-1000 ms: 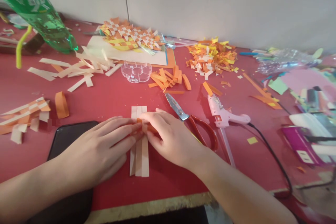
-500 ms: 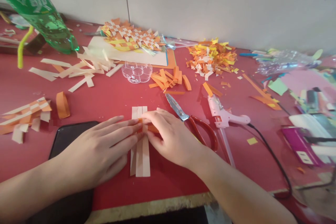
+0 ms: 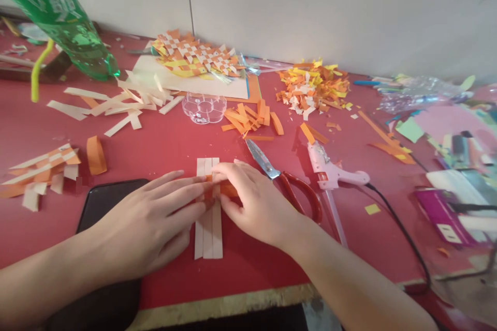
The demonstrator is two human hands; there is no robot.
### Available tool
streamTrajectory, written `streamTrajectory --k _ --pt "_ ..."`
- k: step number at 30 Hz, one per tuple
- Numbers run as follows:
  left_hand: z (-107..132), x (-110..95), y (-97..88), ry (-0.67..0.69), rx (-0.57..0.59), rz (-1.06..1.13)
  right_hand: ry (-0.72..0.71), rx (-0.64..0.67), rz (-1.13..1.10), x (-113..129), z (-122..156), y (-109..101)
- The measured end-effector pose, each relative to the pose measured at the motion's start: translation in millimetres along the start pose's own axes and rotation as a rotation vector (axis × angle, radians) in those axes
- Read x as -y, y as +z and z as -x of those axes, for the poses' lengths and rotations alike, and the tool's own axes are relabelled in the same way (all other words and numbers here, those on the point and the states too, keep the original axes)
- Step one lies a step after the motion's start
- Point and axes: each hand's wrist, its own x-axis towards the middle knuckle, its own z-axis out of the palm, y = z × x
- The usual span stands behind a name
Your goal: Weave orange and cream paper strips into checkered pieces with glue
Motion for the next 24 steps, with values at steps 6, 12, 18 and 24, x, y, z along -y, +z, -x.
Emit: streamTrajectory --k 6,12,18,24 --pt "1.6 0.5 1.0 -0.012 0.018 0.012 0.011 0.010 -0.022 -0.1 0.2 -0.2" --pt "1.8 0.4 1.6 -0.017 0.032 0.027 0.000 0.002 -0.021 0.0 -0.5 -0.3" --pt "1.9 1.0 2.3 -0.032 0.056 0.051 0.026 0.024 -0.007 0.3 1.5 -1.7" --pt "2.1 0.7 0.5 -0.053 0.091 0.082 0.038 0.041 -0.015 -0.5 2.6 -2.7"
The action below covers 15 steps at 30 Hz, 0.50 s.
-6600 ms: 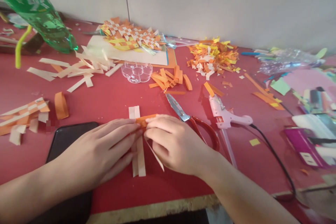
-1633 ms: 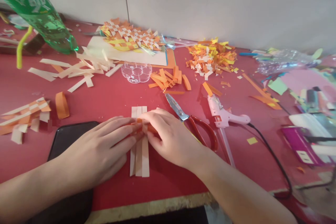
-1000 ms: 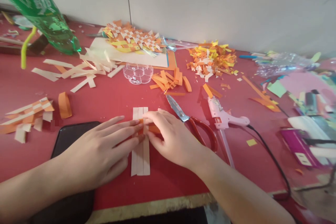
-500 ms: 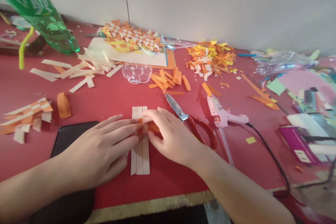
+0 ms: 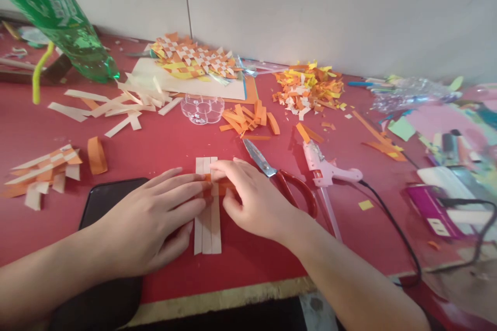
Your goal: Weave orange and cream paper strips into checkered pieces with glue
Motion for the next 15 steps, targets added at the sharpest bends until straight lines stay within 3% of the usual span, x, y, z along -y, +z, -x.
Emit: streamTrajectory --k 10,15 --pt "0.2 -0.1 0.4 0.020 0.000 -0.045 0.001 -0.034 -0.014 -0.1 -1.4 3.1" --pt "-0.8 -1.7 -2.7 0.060 -0.067 -0.120 -0.006 -0.031 -0.001 -2.4 -0.9 4.9"
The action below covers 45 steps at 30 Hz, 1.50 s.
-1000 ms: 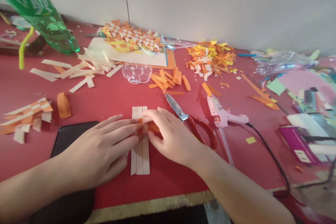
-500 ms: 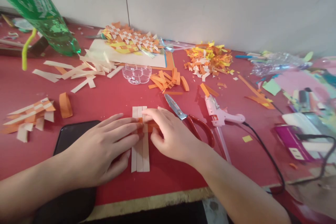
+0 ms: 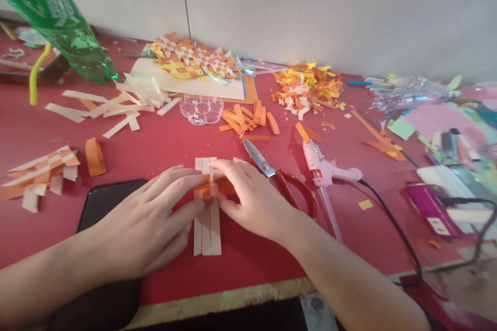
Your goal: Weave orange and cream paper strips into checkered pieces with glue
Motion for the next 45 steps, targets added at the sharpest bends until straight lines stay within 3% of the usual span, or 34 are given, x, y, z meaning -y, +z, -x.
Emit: streamTrajectory --k 22,35,38,40,42,44,45 --pt "2.6 7.4 1.5 -0.108 0.059 0.073 0.079 0.017 -0.096 -2.7 0.1 3.3" --pt "2.1 18.0 -5.4 -0.050 0.100 0.044 0.057 0.019 -0.107 2.1 -1.6 2.7" --pt "1.8 18.2 -5.0 -0.051 0.100 0.043 -0.013 -0.037 -0.069 6.5 -1.7 -11.7" --pt "1.5 18.5 -5.0 -0.054 0.101 0.051 0.010 -0.163 0.010 4.2 3.9 -33.0" --pt "1.3 18.8 -5.0 -0.051 0.098 0.053 0.142 -0.327 0.138 -8.4 16.6 -61.2" --pt "1.2 18.7 -4.9 -0.047 0.097 0.048 0.398 -0.331 0.383 -32.8 35.4 -89.4" --pt "1.2 18.5 -4.9 -0.048 0.100 0.045 0.472 -0.264 0.506 -48.1 45.9 -101.1"
